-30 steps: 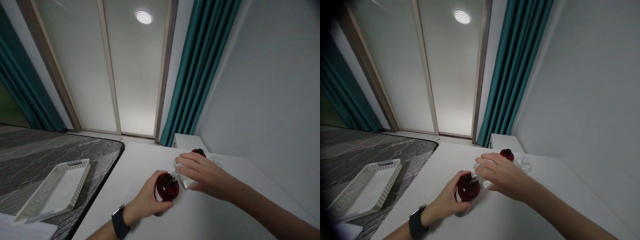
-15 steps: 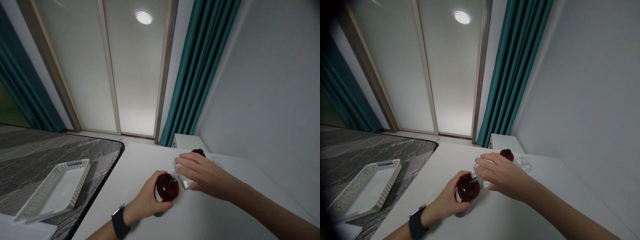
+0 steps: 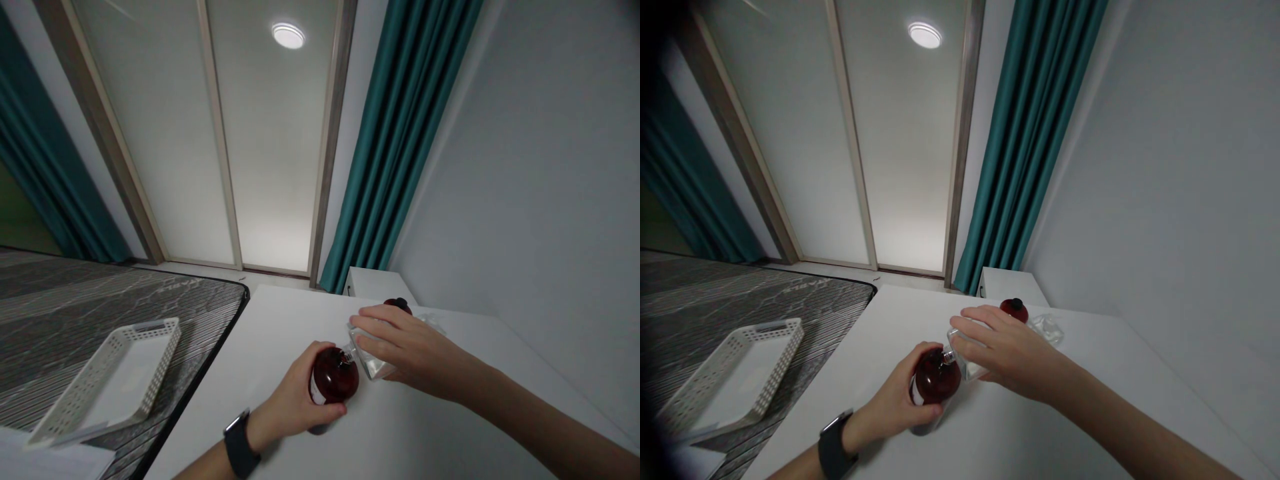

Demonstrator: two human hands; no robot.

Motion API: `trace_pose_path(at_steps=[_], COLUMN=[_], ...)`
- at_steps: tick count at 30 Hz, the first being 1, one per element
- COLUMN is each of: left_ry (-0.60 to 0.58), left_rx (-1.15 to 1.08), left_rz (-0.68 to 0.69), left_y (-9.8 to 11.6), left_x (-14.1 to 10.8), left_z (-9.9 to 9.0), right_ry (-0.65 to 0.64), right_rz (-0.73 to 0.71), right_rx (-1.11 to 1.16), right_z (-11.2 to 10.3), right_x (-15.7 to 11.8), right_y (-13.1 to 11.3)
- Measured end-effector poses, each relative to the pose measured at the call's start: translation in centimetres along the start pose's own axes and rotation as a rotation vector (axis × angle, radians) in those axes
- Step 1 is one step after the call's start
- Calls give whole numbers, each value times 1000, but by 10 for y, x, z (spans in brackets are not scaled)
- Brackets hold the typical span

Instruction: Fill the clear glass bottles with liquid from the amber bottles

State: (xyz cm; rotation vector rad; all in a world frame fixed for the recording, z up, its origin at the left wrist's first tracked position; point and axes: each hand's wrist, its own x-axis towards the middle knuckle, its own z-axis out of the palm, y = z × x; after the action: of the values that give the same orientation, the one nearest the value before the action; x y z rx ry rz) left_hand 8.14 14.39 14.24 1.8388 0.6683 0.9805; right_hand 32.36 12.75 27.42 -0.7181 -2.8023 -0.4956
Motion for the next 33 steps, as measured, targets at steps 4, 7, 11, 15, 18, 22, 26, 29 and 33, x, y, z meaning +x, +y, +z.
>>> trace_pose_path(at_steps=[4,7,11,15,18,22,26,29,33], left_ry=[5,-4,1,4,1,2,2,0,-2], left_rx=[-4,-21,-31,-34,-28,-28,-39,-32,-29], left_rz=[4,5,-1,-9,-2,0,-4,4,2], left_y=[0,1,3,2,1,1,2,2,0], left_x=[0,0,1,1,1,1,1,0,0], left_z=[0,0,0,0,0,0,0,0,0], right_ry=[-3,5,10,3,11,27,31,32,26], right_rz=[-12,-17,-29,-28,-38,-61,-73,-83,-81], right_rx=[-7,-16,-26,-42,-65,-93,-96,-106,-104], right_z=[-2,-2,-2,-2,-2,-1,0,-1,-1], right_x=[1,2,3,3,3,3,3,3,3], right_y=[0,0,0,-1,-1,0,1,1,2])
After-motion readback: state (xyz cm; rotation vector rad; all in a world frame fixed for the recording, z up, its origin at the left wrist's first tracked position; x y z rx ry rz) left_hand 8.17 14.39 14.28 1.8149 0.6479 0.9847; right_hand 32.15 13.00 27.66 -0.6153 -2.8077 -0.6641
